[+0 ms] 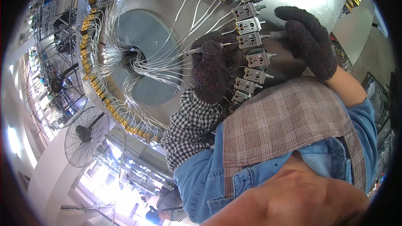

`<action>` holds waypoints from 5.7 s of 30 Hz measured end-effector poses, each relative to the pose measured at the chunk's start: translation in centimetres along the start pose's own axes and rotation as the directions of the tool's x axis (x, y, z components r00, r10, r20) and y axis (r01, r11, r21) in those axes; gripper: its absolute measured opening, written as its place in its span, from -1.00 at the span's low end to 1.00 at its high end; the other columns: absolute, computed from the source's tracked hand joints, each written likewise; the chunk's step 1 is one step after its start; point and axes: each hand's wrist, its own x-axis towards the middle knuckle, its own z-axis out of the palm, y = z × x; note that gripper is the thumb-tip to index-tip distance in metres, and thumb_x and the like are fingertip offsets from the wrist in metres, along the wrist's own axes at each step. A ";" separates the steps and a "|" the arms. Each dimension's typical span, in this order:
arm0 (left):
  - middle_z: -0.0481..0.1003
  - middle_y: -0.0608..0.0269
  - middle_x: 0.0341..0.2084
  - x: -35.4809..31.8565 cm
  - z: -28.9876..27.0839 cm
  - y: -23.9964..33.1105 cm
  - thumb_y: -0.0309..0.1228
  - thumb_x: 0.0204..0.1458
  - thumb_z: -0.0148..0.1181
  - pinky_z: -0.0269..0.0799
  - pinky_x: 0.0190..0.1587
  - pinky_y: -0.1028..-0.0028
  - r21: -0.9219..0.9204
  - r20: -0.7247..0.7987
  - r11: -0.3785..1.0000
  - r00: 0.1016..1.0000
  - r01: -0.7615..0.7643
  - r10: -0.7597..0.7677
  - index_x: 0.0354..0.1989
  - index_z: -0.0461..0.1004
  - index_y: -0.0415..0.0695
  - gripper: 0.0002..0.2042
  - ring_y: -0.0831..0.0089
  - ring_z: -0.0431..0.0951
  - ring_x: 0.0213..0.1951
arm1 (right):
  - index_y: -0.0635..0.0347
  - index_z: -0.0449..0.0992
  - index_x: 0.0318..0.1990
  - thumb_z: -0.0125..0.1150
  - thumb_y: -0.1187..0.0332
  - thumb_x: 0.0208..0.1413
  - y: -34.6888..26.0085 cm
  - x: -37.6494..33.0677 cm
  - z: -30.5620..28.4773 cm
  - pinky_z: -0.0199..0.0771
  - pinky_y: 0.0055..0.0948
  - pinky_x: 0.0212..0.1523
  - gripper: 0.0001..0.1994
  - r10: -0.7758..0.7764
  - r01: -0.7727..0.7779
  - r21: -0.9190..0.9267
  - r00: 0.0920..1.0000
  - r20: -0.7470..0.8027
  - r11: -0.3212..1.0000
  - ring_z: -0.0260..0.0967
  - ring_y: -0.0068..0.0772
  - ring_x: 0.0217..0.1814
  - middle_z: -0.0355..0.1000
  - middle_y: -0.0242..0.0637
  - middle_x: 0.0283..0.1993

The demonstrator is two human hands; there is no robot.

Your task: Manually arranging wires into connectors on a circular industrial machine part.

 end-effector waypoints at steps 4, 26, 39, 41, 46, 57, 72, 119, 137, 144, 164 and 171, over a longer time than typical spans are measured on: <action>0.39 -0.05 -0.17 -0.1 -0.3 -0.1 -0.20 0.22 -0.13 0.57 -0.24 0.31 -0.020 -0.040 1.000 0.999 0.003 -0.004 -0.01 0.15 -0.19 -0.68 0.20 0.52 -0.19 | 0.17 0.40 0.06 -0.01 0.22 0.21 0.3 0.2 -0.2 0.29 -0.59 -0.57 -0.66 -0.245 0.247 -0.178 0.969 0.031 0.953 0.25 -0.63 -0.53 0.41 -0.32 -0.39; 0.40 -0.02 -0.14 0.2 -0.6 0.0 -0.13 0.17 -0.04 0.58 -0.25 0.23 -0.112 0.078 0.992 0.996 0.050 -0.042 0.00 0.20 -0.15 -0.62 0.14 0.52 -0.16 | 0.19 0.34 0.08 -0.04 0.39 0.20 0.8 0.7 -1.0 0.39 -0.54 -0.50 -0.69 -0.380 0.406 -0.258 0.914 0.145 0.877 0.34 -0.51 -0.49 0.41 -0.22 -0.08; 0.38 0.00 -0.22 -0.2 1.6 1.0 -0.13 0.09 0.08 0.49 -0.30 0.27 -0.069 -0.059 0.994 0.994 0.084 -0.088 -0.04 0.19 -0.07 -0.61 0.22 0.48 -0.29 | 0.16 0.39 0.05 0.02 0.41 0.16 0.6 0.5 -0.3 0.23 -0.64 -0.63 -0.70 -0.246 0.249 -0.253 0.968 0.047 0.935 0.20 -0.65 -0.64 0.36 -0.37 -0.40; 0.38 0.01 -0.23 0.0 0.9 0.7 -0.08 0.07 0.10 0.48 -0.31 0.24 -0.087 -0.036 0.993 0.996 0.076 -0.079 -0.02 0.19 -0.04 -0.58 0.21 0.47 -0.30 | 0.16 0.38 0.07 0.01 0.37 0.18 -0.3 0.4 0.2 0.22 -0.63 -0.63 -0.70 0.085 -0.085 0.066 0.996 0.002 0.994 0.19 -0.65 -0.65 0.35 -0.37 -0.43; 0.39 -0.05 -0.13 0.0 -0.1 0.4 -0.13 0.17 -0.04 0.56 -0.23 0.16 -0.145 0.060 0.984 0.994 0.101 -0.094 0.01 0.19 -0.13 -0.62 0.09 0.52 -0.16 | 0.17 0.32 0.13 0.01 0.33 0.18 0.5 0.5 -0.1 0.29 -0.62 -0.50 -0.64 -0.136 0.136 -0.011 0.990 0.027 0.991 0.23 -0.64 -0.55 0.36 -0.36 -0.45; 0.40 -0.07 -0.18 0.5 0.2 0.5 -0.13 0.17 -0.04 0.56 -0.21 0.19 -0.105 0.033 0.991 0.996 0.087 -0.084 0.00 0.19 -0.14 -0.62 0.12 0.52 -0.19 | 0.19 0.30 0.15 0.04 0.38 0.14 -0.5 0.5 -0.3 0.37 -0.59 -0.37 -0.61 -0.091 0.090 0.026 0.995 0.036 0.996 0.28 -0.61 -0.41 0.39 -0.33 -0.34; 0.44 0.08 -0.28 3.9 -1.8 0.3 0.02 0.07 0.06 0.34 -0.55 0.42 0.024 0.106 0.997 0.992 -0.079 0.076 -0.05 0.24 0.04 -0.60 0.32 0.42 -0.49 | 0.29 0.30 0.04 0.07 0.26 0.12 1.7 5.4 2.8 0.39 -0.47 -0.08 -0.61 -0.209 0.078 0.519 0.958 0.198 0.851 0.35 -0.45 -0.12 0.38 -0.26 -0.11; 0.46 -0.02 -0.20 7.7 4.2 3.2 -0.25 0.22 -0.12 0.51 -0.20 0.24 -0.237 0.110 0.966 0.985 -0.101 0.130 0.00 0.23 -0.20 -0.69 0.21 0.51 -0.16 | 0.26 0.36 0.03 0.04 0.37 0.09 -2.6 12.0 -4.1 0.42 -0.52 -0.30 -0.66 0.059 -0.079 0.195 0.992 0.109 0.978 0.36 -0.54 -0.36 0.41 -0.29 -0.31; 0.43 -0.13 -0.12 8.1 3.8 2.0 0.02 0.14 -0.09 0.59 -0.53 0.34 -0.093 0.055 0.995 0.998 0.026 -0.021 0.05 0.19 -0.08 -0.52 0.19 0.57 -0.38 | 0.25 0.32 0.09 0.00 0.30 0.18 -3.3 13.5 -5.8 0.27 -0.42 0.07 -0.64 -0.168 0.226 -0.162 0.936 0.310 0.961 0.30 -0.43 0.04 0.40 -0.28 -0.04; 0.44 -0.09 -0.13 7.7 4.8 2.6 -0.02 0.13 -0.04 0.59 -0.49 0.34 -0.202 0.019 0.977 0.998 0.066 -0.063 0.02 0.24 -0.09 -0.56 0.21 0.57 -0.37 | 0.24 0.34 0.08 0.01 0.23 0.18 -4.0 13.5 -6.0 0.25 -0.44 0.08 -0.63 -0.061 0.092 -0.075 0.940 0.336 0.993 0.29 -0.46 0.03 0.42 -0.28 -0.08; 0.47 0.03 -0.26 7.4 5.1 2.1 -0.23 0.18 -0.01 0.55 -0.44 0.44 -0.194 -0.137 0.969 0.982 -0.153 0.128 -0.03 0.30 -0.25 -0.67 0.31 0.56 -0.35 | 0.17 0.49 -0.06 0.03 0.18 0.14 -4.2 14.8 -5.4 0.39 -0.48 -0.10 -0.68 -0.082 0.150 -0.232 0.957 0.277 0.961 0.39 -0.49 -0.16 0.45 -0.31 -0.12; 0.50 -0.01 -0.33 7.5 4.9 2.5 -0.19 0.19 -0.03 0.55 -0.50 0.45 -0.297 0.037 0.954 0.999 0.042 -0.033 -0.10 0.35 -0.32 -0.63 0.31 0.57 -0.43 | 0.17 0.49 -0.06 0.08 0.21 0.13 -4.3 14.7 -5.3 0.41 -0.53 -0.19 -0.70 -0.046 0.099 -0.219 0.970 0.237 0.971 0.39 -0.58 -0.22 0.46 -0.36 -0.19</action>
